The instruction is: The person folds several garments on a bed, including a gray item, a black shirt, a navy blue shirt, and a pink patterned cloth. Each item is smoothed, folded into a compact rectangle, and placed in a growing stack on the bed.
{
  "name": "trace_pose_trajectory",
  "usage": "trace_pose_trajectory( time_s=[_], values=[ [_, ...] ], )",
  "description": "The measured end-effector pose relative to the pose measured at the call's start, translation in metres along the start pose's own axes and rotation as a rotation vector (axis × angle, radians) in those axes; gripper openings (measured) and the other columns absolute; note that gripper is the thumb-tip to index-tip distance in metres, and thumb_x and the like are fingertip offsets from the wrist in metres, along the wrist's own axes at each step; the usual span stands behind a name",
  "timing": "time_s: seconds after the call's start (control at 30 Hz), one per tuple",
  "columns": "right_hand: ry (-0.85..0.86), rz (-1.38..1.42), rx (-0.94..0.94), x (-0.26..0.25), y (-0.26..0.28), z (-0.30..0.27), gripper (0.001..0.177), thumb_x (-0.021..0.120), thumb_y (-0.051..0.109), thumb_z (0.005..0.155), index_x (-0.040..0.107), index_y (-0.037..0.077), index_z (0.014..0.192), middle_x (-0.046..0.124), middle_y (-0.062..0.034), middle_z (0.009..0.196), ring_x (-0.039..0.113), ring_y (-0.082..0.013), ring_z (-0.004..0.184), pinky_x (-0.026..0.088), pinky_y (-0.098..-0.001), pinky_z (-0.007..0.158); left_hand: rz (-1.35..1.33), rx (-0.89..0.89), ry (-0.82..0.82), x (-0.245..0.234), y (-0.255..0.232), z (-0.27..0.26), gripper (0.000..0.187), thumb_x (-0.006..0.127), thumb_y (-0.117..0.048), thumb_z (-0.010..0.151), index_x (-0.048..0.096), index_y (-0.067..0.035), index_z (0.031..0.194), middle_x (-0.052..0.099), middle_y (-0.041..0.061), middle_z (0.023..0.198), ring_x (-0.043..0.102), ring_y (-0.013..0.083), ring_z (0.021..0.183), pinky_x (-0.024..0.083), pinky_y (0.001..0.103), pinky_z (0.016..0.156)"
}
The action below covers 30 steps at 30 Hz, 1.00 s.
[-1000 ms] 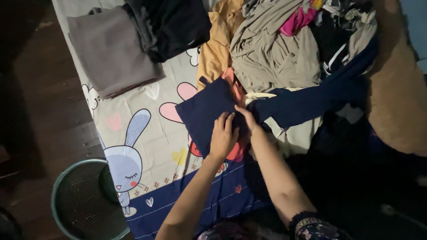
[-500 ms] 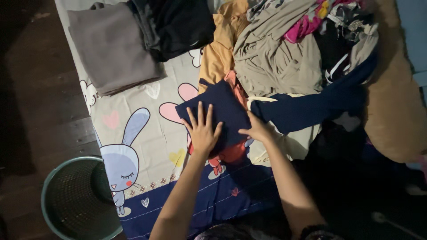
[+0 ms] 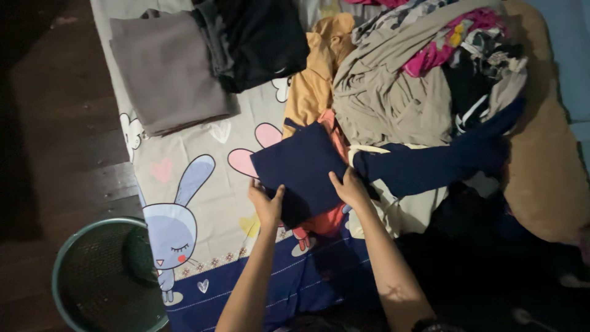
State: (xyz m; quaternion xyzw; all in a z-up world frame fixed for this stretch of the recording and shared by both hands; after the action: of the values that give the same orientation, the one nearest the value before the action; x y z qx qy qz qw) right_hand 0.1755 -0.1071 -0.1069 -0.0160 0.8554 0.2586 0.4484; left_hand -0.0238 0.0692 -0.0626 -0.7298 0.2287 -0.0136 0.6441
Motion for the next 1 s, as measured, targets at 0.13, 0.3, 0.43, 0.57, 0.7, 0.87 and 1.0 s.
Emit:
trace_pose_trajectory(
  time_s=[0.13,0.3,0.43,0.57,0.7,0.87,1.0],
  values=[
    [0.05,0.03,0.105,0.01,-0.004,0.004,0.087,0.054,0.05,0.078,0.023,-0.016,0.123,0.052,-0.0343,0.097,0.053,-0.0425,0.092,0.045,-0.0408,0.078,-0.17,-0.56,0.227,0.013,0.051,0.005,0.063,0.07,-0.008,0.062,0.039,0.003,0.117,0.057,0.021,0.094,0.057,0.0266,0.081,0.048,0.034,0.071],
    [0.164,0.43,-0.062,0.018,0.027,-0.017,0.06,0.065,0.043,0.068,0.055,-0.007,0.099,0.062,-0.0158,0.091,0.06,-0.0237,0.084,0.047,-0.0316,0.073,-0.629,-0.737,0.389,0.002,0.052,0.028,0.045,0.063,-0.002,0.062,0.051,0.007,0.105,0.059,0.017,0.091,0.061,0.0261,0.077,0.051,0.035,0.071],
    [0.332,0.404,0.028,0.045,0.052,-0.035,0.053,0.064,0.045,0.068,0.061,-0.005,0.086,0.061,-0.0073,0.072,0.055,-0.0141,0.066,0.045,-0.0298,0.062,-0.867,-0.729,0.474,-0.025,0.057,0.04,0.046,0.06,-0.011,0.065,0.049,-0.002,0.109,0.06,0.014,0.094,0.06,0.0261,0.082,0.05,0.036,0.074],
    [0.295,0.406,0.081,0.051,0.077,-0.038,0.051,0.058,0.046,0.076,0.062,-0.003,0.086,0.058,-0.0068,0.067,0.051,-0.0132,0.063,0.042,-0.0292,0.059,-1.226,-0.839,0.622,-0.03,0.052,0.042,0.045,0.056,-0.028,0.083,0.046,0.002,0.115,0.056,0.02,0.106,0.057,0.031,0.092,0.049,0.04,0.079],
    [0.392,0.706,0.238,0.058,0.086,-0.047,0.046,0.065,0.036,0.075,0.057,-0.003,0.099,0.061,-0.0065,0.088,0.056,-0.0133,0.081,0.045,-0.0271,0.07,-1.371,-0.873,0.784,-0.034,0.043,0.042,0.062,0.043,-0.049,0.079,0.048,0.003,0.114,0.057,0.022,0.108,0.057,0.0326,0.095,0.048,0.041,0.077],
    [0.407,1.048,0.081,0.051,0.122,-0.038,0.06,0.069,0.017,0.07,0.042,0.002,0.122,0.053,-0.0073,0.114,0.05,-0.0165,0.103,0.04,-0.0282,0.086,-1.424,-0.798,0.78,-0.025,0.054,0.051,0.058,0.041,-0.043,0.085,0.04,0.002,0.121,0.05,0.02,0.116,0.05,0.0311,0.103,0.042,0.039,0.085],
    [0.338,1.037,0.021,0.054,0.139,-0.027,0.076,0.068,0.01,0.069,0.025,0.007,0.132,0.042,-0.0062,0.126,0.04,-0.0161,0.114,0.032,-0.0277,0.095,-1.169,-0.348,0.639,0.0,0.074,0.073,0.054,0.04,-0.037,0.088,0.034,0.001,0.126,0.043,0.018,0.123,0.044,0.0293,0.11,0.037,0.038,0.092]
  ],
)
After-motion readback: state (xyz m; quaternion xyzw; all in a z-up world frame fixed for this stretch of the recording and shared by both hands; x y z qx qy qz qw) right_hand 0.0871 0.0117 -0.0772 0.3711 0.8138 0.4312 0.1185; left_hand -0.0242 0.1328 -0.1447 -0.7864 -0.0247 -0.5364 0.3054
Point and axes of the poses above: each hand's wrist, its own z-axis towards the middle knuckle, its own x-axis out of the palm, y = z × x, the point moved 7 cm from there along z, towards the middle knuckle
